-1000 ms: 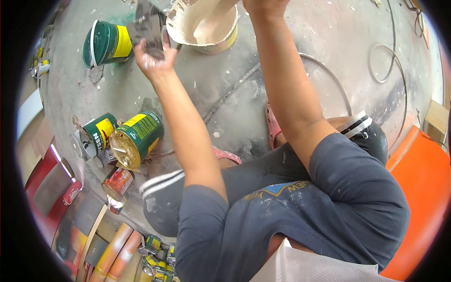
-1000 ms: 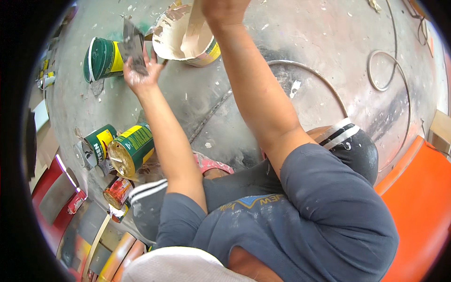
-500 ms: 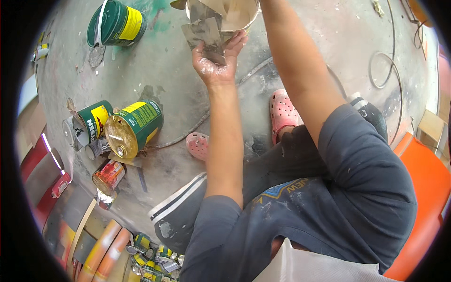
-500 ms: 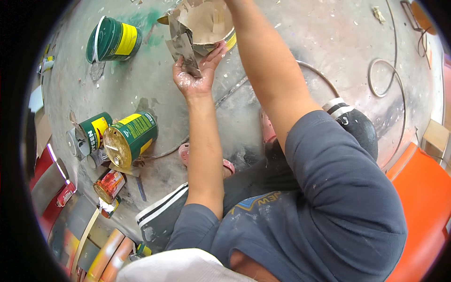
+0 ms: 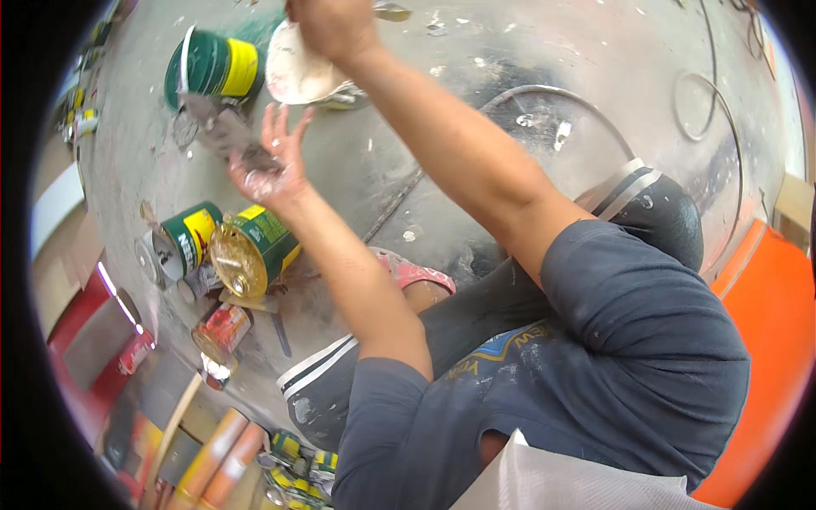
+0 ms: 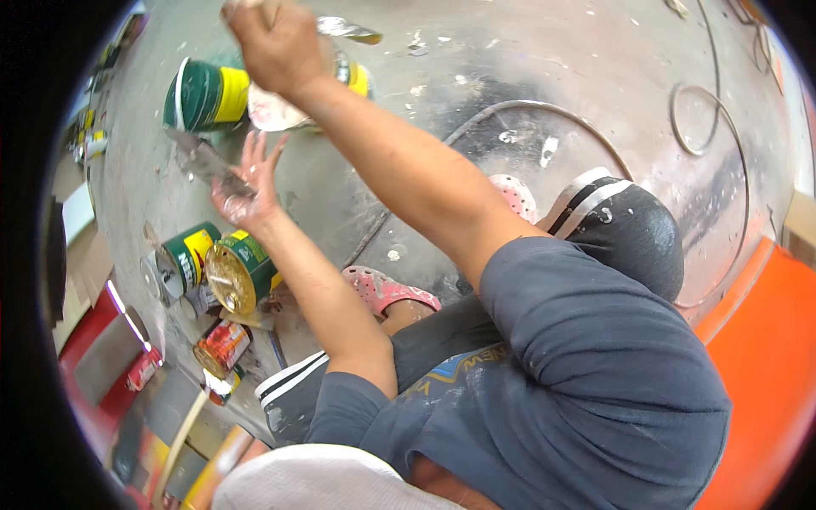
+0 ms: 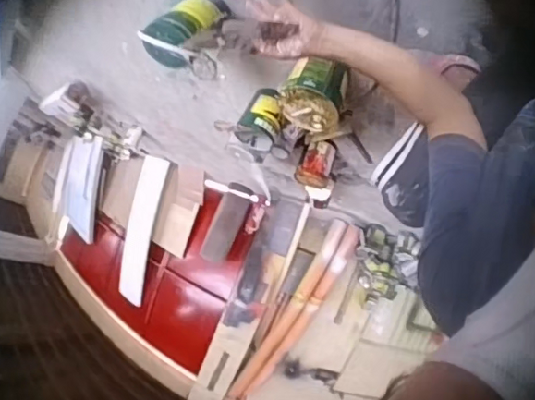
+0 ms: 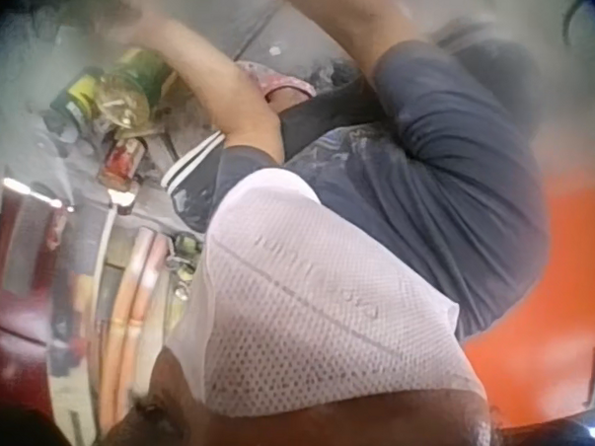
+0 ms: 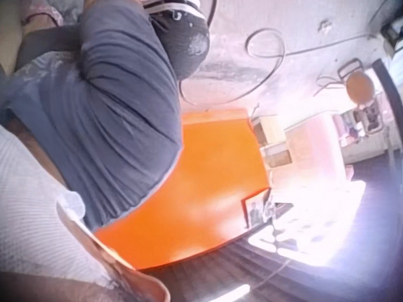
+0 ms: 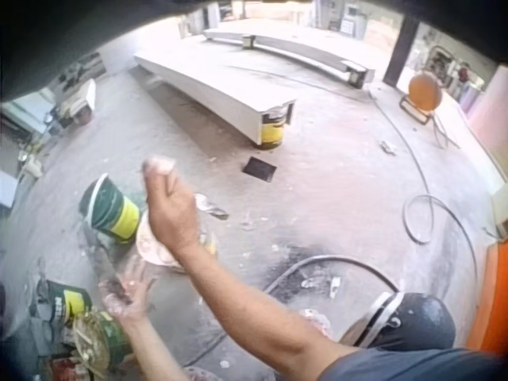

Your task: Mixing wood filler or putty in a bucket using a stirring stick and palette knife.

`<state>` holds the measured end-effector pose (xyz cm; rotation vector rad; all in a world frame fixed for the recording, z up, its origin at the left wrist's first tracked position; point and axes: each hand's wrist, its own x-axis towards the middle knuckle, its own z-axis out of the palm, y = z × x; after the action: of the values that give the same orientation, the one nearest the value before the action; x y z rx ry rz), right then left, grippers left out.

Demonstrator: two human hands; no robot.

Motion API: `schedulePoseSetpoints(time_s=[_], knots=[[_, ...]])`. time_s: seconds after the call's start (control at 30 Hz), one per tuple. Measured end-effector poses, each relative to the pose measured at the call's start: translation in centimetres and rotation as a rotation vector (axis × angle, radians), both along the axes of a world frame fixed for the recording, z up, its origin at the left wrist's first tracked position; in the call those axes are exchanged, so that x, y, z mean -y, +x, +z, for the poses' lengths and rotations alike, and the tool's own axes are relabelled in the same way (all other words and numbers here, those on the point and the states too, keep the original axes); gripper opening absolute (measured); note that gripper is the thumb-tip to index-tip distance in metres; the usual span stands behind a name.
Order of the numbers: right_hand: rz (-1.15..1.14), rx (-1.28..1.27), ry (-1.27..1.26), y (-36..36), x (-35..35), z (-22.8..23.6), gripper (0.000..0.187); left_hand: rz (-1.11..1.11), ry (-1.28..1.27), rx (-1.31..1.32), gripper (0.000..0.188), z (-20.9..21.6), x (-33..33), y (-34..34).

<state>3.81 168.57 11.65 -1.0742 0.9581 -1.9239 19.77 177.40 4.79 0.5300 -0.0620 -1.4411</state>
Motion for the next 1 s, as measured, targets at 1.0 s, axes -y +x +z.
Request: schedulePoseSetpoints(time_s=[1.0], knots=[[0.122, 0.017, -0.127, -1.3, 3.0, 0.2, 0.061, 0.044, 0.071, -0.088, 0.093, -1.4, -0.2, -3.1]])
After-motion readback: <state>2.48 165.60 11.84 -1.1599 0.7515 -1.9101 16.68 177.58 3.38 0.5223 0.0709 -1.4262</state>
